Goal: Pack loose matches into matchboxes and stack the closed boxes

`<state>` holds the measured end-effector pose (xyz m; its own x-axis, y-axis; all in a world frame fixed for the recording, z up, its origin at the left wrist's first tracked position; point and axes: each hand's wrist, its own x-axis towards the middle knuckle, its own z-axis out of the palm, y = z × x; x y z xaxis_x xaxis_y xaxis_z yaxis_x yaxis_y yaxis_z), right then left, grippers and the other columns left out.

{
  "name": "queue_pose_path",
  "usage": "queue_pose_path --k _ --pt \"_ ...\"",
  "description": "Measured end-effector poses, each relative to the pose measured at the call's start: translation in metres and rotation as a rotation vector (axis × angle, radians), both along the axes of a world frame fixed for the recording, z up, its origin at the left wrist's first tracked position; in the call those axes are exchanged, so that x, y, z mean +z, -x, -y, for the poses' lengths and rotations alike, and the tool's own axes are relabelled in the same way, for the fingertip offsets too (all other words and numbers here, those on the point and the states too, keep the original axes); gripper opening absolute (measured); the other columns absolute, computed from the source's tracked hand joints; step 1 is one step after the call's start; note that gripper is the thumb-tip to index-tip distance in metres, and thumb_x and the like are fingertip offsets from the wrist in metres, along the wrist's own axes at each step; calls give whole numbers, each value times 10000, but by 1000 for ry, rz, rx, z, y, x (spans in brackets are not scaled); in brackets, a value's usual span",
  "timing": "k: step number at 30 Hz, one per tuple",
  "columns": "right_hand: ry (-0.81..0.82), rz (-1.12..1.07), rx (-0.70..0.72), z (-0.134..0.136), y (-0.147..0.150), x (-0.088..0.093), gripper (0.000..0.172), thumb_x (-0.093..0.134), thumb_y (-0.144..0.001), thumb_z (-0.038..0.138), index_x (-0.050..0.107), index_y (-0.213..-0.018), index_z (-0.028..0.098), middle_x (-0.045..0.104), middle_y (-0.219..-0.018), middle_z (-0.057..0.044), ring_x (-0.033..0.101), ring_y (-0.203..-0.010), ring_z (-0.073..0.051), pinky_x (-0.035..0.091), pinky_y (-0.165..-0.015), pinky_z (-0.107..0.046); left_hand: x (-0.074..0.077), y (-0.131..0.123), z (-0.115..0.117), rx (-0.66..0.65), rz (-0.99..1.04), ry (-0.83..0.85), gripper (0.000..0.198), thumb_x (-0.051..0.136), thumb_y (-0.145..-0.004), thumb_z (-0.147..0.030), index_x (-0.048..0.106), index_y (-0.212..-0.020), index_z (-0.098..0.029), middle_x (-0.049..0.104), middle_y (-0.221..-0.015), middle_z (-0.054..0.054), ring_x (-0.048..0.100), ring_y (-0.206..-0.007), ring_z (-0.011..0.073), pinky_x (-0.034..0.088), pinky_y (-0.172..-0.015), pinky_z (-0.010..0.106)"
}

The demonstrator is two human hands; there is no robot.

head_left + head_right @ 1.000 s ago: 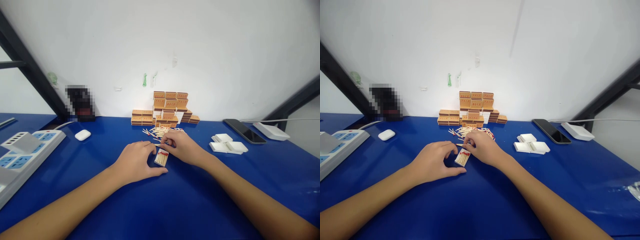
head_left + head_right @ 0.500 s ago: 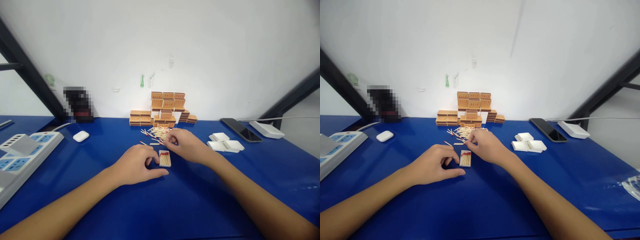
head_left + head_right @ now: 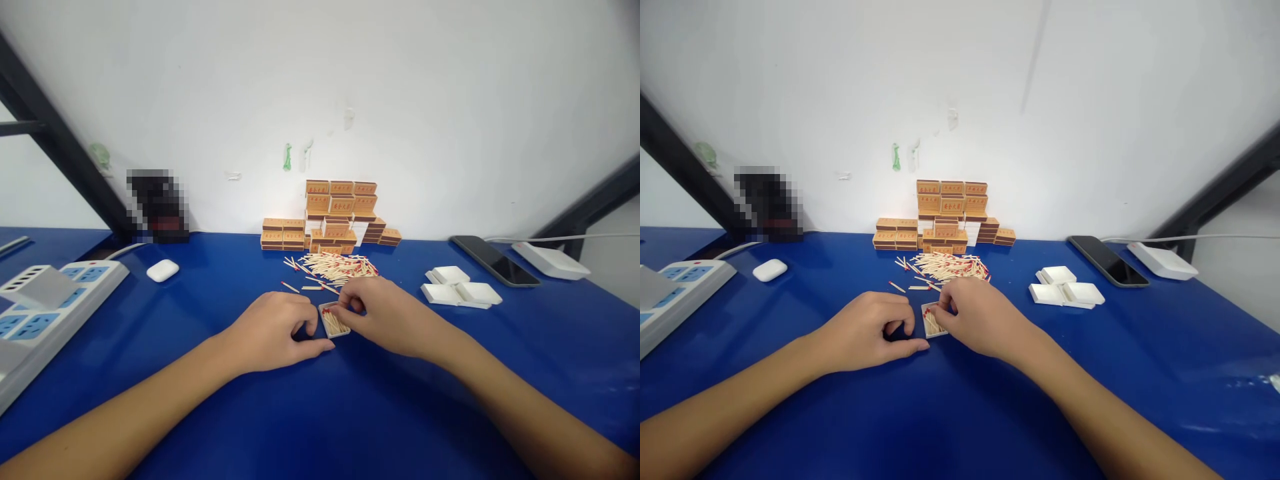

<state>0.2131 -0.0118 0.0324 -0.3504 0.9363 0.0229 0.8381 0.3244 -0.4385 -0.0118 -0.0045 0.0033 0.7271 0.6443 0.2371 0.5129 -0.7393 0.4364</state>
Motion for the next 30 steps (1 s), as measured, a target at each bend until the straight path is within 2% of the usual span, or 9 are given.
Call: queue_pose_path --k 5,9,11,14,16,18,22,26,30 --pt "-39 106 -37 -4 -13 6 401 577 -987 420 546 -647 208 601 -636 -6 470 -573 -139 284 -545 -306 -2 0 0 21 11 -55 331 753 -903 -492 672 -810 -185 574 -650 -41 513 -589 114 351 -604 264" --pt "257 51 148 -1 -15 11 490 493 -1034 507 599 -665 202 581 -608 7 451 -542 -131 284 -526 -305 1 1 1 79 -8 -79 450 759 -845 -640 736 -946 -202 582 -660 -34 529 -590 137 356 -608 279" --pt "312 -33 218 -1 -14 11 489 479 -1042 537 648 -728 202 593 -639 13 463 -558 -129 297 -533 -298 4 2 0 133 -37 -85 543 757 -792 -725 740 -948 -205 614 -706 -20 551 -614 151 360 -612 290" --pt "126 -80 210 -9 -13 4 444 514 -1042 482 624 -717 200 527 -620 31 421 -573 -126 285 -551 -294 7 4 -2 204 -92 -91 612 745 -751 -784 732 -960 -209 667 -801 -2 590 -667 175 366 -622 306" --pt "-45 -106 182 -20 -11 -4 327 586 -1016 384 634 -751 199 517 -647 36 429 -611 -130 307 -588 -286 7 4 -2 225 -116 -99 630 741 -739 -798 722 -975 -213 693 -852 4 613 -702 191 379 -638 318" --pt "-152 -139 171 -32 -5 -13 160 663 -973 296 684 -849 197 576 -750 17 495 -698 -141 359 -656 -278 5 3 -1 232 -123 -97 635 740 -735 -801 710 -978 -215 711 -891 9 631 -731 203 397 -659 328" --pt "-163 -92 224 -51 11 -24 45 715 -948 234 724 -931 194 630 -933 -38 573 -877 -178 412 -756 -286 1 -1 3 248 -117 -85 526 753 -789 -701 688 -965 -210 728 -943 23 653 -778 218 410 -671 332" --pt "-128 -6 219 -56 20 -24 106 679 -969 198 694 -866 179 646 -929 -57 589 -913 -200 427 -773 -298 1 -2 4 270 -95 -72 330 732 -845 -533 690 -933 -217 712 -906 13 626 -723 190 394 -645 319" --pt "-114 45 225 -50 15 -18 154 633 -991 187 656 -839 178 652 -946 -74 597 -918 -209 444 -798 -311 2 0 3 275 -67 -74 328 752 -816 -531 697 -939 -232 685 -868 -3 609 -700 181 384 -629 311"
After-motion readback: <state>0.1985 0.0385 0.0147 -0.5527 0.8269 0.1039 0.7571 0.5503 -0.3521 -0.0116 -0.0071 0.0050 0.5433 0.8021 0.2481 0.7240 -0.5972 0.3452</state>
